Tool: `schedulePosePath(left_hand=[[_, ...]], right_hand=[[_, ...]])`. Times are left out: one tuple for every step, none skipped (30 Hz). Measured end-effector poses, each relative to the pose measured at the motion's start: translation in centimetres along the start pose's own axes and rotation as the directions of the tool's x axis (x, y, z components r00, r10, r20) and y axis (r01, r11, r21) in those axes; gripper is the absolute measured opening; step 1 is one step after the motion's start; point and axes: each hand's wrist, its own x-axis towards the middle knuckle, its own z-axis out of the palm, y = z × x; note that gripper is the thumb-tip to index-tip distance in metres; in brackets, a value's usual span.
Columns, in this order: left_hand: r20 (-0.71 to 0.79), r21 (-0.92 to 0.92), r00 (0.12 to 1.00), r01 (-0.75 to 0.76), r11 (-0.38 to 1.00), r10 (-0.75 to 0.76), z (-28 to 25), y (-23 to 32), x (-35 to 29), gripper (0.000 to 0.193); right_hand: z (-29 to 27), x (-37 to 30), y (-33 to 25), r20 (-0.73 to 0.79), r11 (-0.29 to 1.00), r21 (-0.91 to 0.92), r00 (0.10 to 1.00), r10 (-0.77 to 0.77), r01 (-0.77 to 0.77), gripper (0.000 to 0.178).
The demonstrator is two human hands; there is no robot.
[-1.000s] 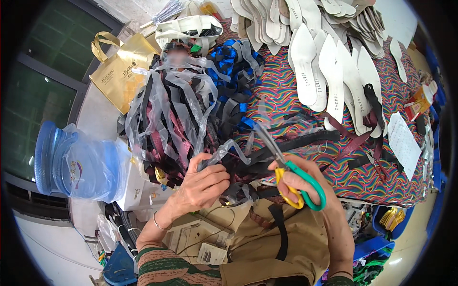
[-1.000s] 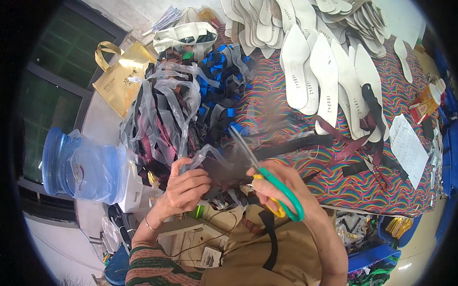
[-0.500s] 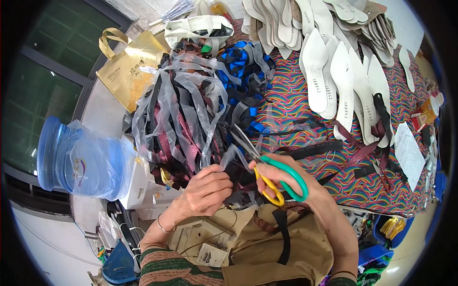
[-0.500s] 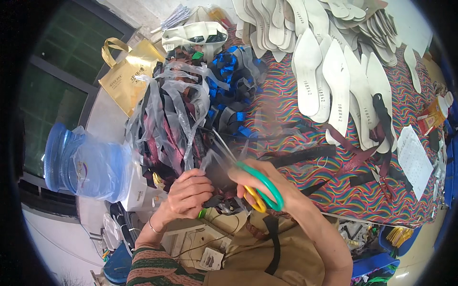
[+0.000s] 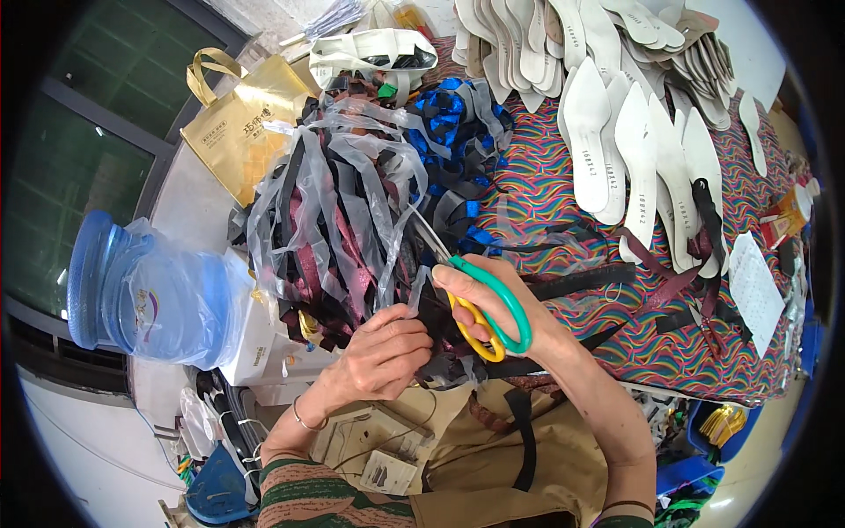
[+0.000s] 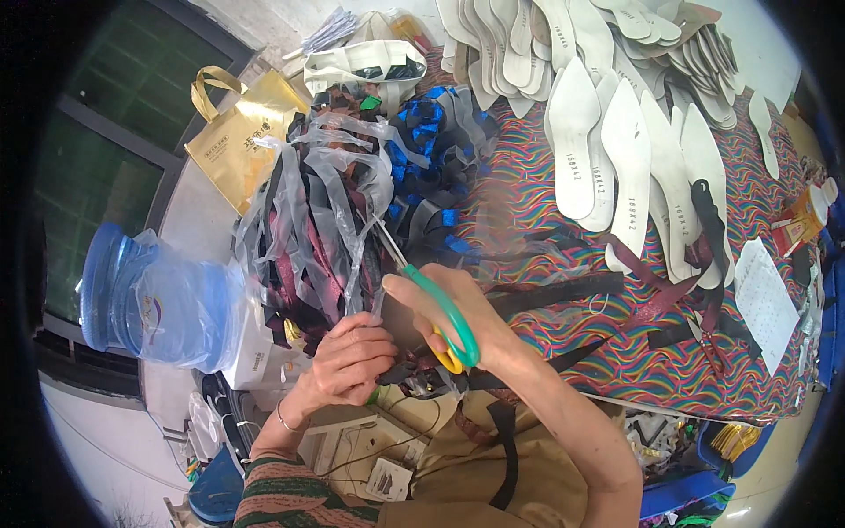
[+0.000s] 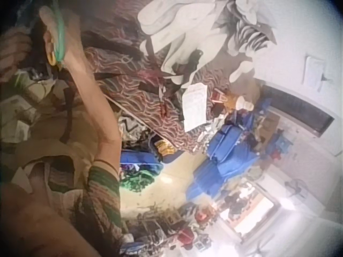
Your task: The person unpacks a bundle of dark fabric straps, selects a specific strap, and uses scissors to cut it to length. They then attach the strap to a white shoe sole, folding the ends over the edges to secure it in place.
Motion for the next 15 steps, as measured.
schedulePosePath(left_hand=[[-0.004, -0.004, 1.000, 0.001, 1.000, -0.001, -0.1, 0.0, 0.1, 0.022], [-0.005, -0.003, 1.000, 0.002, 1.000, -0.002, -0.1, 0.0, 0.1, 0.021], [-0.007, -0.005, 1.000, -0.002, 1.000, 0.002, -0.1, 0.1, 0.3, 0.021], [-0.009, -0.007, 1.000, -0.009, 1.000, 0.009, -0.2, 0.1, 0.5, 0.021], [-0.010, -0.003, 1.000, -0.010, 1.000, 0.010, -0.3, 0.1, 0.8, 0.021], [-0.017, -0.014, 1.000, -0.007, 1.000, 0.006, -0.1, 0.0, 1.0, 0.020], [-0.022, -0.027, 1.000, -0.007, 1.000, 0.007, 0.1, 0.0, 1.3, 0.020], [-0.026, -0.043, 0.999, 0.022, 0.999, -0.023, -0.4, 0.2, 1.7, 0.021], [-0.027, -0.045, 0.999, 0.044, 0.998, -0.045, -0.6, 0.6, 2.0, 0.022], [-0.033, -0.063, 0.998, 0.055, 0.996, -0.057, -0.4, 0.6, 2.3, 0.023], [-0.045, -0.063, 0.997, 0.053, 0.997, -0.056, -0.3, 0.5, 2.6, 0.024], [-0.061, -0.056, 0.996, 0.057, 0.997, -0.061, -0.3, 0.7, 2.9, 0.026], [-0.062, -0.047, 0.996, 0.058, 0.997, -0.060, -0.1, 0.9, 3.5, 0.026], [-0.062, -0.038, 0.996, 0.061, 0.997, -0.063, 0.0, 1.1, 4.1, 0.026], [-0.050, -0.044, 0.997, 0.058, 0.997, -0.060, 0.3, 1.1, 4.6, 0.027]], right_hand=[[0.2, -0.1, -0.2, -0.015, 1.000, -0.022, 1.000, -0.007, 0.007, 0.048], [0.4, -0.3, -0.5, -0.031, 0.999, -0.044, 0.999, -0.016, 0.014, 0.048], [0.5, -0.6, -0.8, -0.051, 0.997, -0.069, 0.998, -0.026, 0.023, 0.048], [0.6, -1.0, -0.8, -0.068, 0.996, -0.081, 0.996, -0.052, 0.046, 0.047], [0.6, -1.4, -0.8, -0.087, 0.993, -0.093, 0.993, -0.080, 0.072, 0.046], [0.3, -1.9, -0.7, -0.115, 0.991, -0.109, 0.989, -0.094, 0.081, 0.046], [0.0, -2.6, -1.3, -0.184, 0.969, -0.245, 0.982, -0.040, -0.006, 0.042], [-0.5, -3.4, -1.5, -0.226, 0.944, -0.323, 0.964, -0.138, 0.060, 0.036], [-1.1, -4.9, -1.6, -0.267, 0.906, -0.412, 0.937, -0.227, 0.102, 0.033], [-2.1, -6.7, -1.5, -0.310, 0.852, -0.509, 0.898, -0.314, 0.122, 0.034], [-3.0, -8.7, -1.4, -0.376, 0.853, -0.514, 0.870, -0.319, 0.091, 0.043], [-4.2, -11.2, -1.1, -0.421, 0.807, -0.586, 0.822, -0.385, 0.078, 0.046], [-5.1, -13.7, -1.0, -0.518, 0.798, -0.602, 0.746, -0.418, 0.030, 0.048], [-6.0, -16.4, -1.0, -0.601, 0.790, -0.613, 0.660, -0.451, -0.020, 0.051], [-6.9, -19.1, -1.3, -0.661, 0.758, -0.647, 0.556, -0.503, -0.083, 0.050]])
